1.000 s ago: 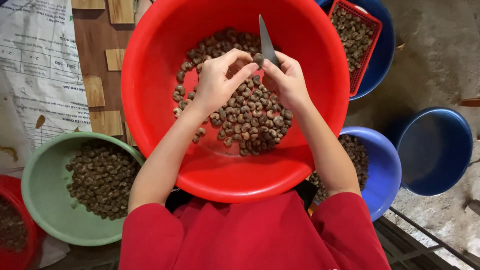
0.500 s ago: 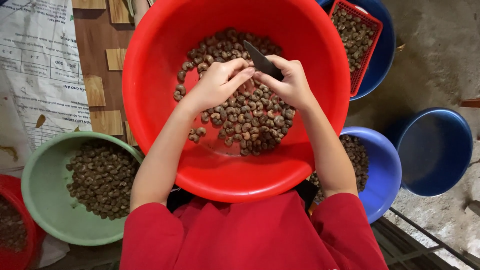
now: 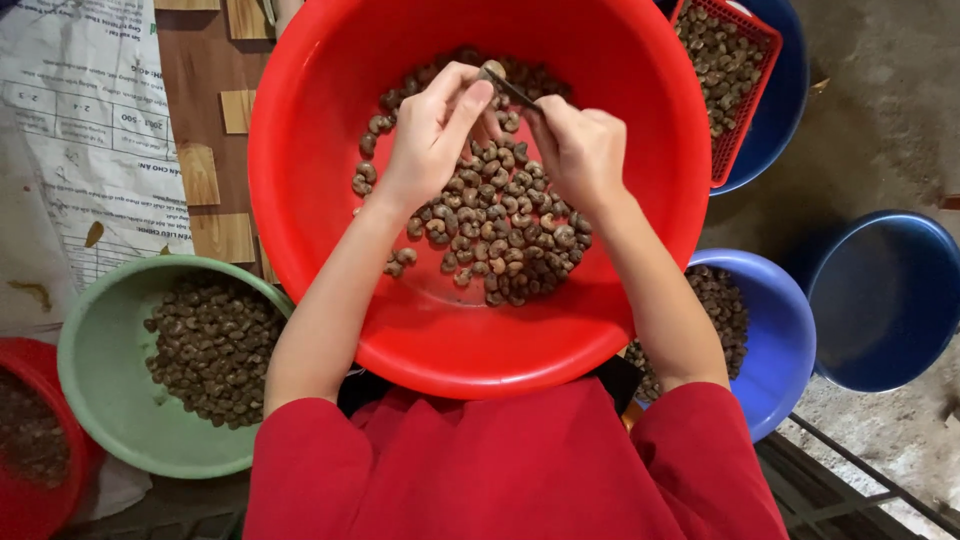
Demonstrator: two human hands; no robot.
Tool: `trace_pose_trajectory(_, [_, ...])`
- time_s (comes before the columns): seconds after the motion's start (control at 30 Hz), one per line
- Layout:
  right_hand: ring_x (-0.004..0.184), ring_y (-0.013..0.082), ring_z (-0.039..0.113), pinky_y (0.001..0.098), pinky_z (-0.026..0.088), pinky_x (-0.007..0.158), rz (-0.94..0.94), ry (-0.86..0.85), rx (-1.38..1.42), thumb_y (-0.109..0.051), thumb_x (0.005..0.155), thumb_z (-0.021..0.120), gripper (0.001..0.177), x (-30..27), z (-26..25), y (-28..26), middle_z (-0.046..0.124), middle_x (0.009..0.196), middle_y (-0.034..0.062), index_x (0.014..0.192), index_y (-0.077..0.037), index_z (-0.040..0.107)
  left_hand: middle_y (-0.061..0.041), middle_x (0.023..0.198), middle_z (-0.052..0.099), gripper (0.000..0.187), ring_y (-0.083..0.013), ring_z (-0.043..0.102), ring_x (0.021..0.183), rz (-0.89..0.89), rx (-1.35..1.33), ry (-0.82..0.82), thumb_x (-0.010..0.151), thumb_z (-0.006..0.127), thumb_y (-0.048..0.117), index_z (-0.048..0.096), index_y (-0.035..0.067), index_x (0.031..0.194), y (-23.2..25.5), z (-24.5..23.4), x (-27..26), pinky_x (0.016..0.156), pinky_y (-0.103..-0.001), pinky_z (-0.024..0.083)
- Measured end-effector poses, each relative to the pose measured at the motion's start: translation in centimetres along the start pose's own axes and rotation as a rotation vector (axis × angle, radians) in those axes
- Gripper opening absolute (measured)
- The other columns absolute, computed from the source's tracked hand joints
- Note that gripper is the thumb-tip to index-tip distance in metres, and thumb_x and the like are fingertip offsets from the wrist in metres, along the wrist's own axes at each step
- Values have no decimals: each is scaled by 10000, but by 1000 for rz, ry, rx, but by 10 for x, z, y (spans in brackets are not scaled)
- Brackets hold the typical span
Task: A person sits on the floor and uses a small knife to peel or crack nuts in a large red bowl, surrounded by other containers of nuts.
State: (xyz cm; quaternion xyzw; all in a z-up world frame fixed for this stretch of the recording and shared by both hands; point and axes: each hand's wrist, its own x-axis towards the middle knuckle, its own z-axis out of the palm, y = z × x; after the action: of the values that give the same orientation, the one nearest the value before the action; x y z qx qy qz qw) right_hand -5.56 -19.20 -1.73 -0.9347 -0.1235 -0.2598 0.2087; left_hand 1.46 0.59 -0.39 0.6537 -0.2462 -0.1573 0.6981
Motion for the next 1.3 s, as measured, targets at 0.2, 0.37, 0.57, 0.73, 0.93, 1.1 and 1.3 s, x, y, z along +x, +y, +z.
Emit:
trace_pose_trajectory(0.2, [507,142,449,286,353,474,410,-93,381,-105,1122,575,246,-8,5,24,588,652,23,896,-10,576,-58,805,715,179,-84,517,600,138,96,-80,1077,537,109,626,-25,1155,-5,10,-3,508,-212,348])
trace_pose_trajectory(0.37, [684,71,562,182,432,587,720,-179,1045,-148,995,682,203,-4,2,-2,640,884,19,1146,-69,572,-18,826,757,169,-109,652,620,200,441,-60,983,686,108,667,62,1144,-13,22,-8,544,-251,476])
trace_pose_trajectory(0.57, [702,104,533,255,471,619,651,313,664,-145,958,697,140,3,-22,34,611,922,16,1070,-119,618,-18,894,727,306,-171,662,645,232,926,-85,999,696,328,687,60,1146,-100,9,3,501,-298,502])
trace_pose_trajectory(0.73, [816,187,577,299,503,763,412,698,258,-224,1058,687,285,-23,-47,105,598,976,105,1193,-25,534,-159,1362,576,556,-364,583,1034,123,1256,-121,895,654,164,522,74,1428,-183,5,-8,778,-427,538])
trace_pose_trajectory(0.93, [852,211,619,317,523,787,438,636,95,-210,1040,695,284,-16,-41,93,628,990,111,1171,-29,520,-102,1243,590,353,-320,564,991,325,1376,9,862,619,119,608,74,1212,-222,19,8,795,-406,489])
trace_pose_trajectory(1.1, [739,193,565,308,505,705,388,511,62,-93,985,713,249,-10,-22,77,629,903,84,1153,-19,546,-120,1170,612,312,-322,595,934,437,1388,25,816,624,132,601,76,1122,-228,15,12,699,-404,519])
trace_pose_trajectory(1.3, [640,177,604,297,465,533,533,463,203,-208,972,776,186,-18,1,77,635,717,75,1085,-144,644,-95,1019,680,239,-282,668,914,396,1424,-78,774,734,135,683,70,998,-248,20,15,621,-366,574])
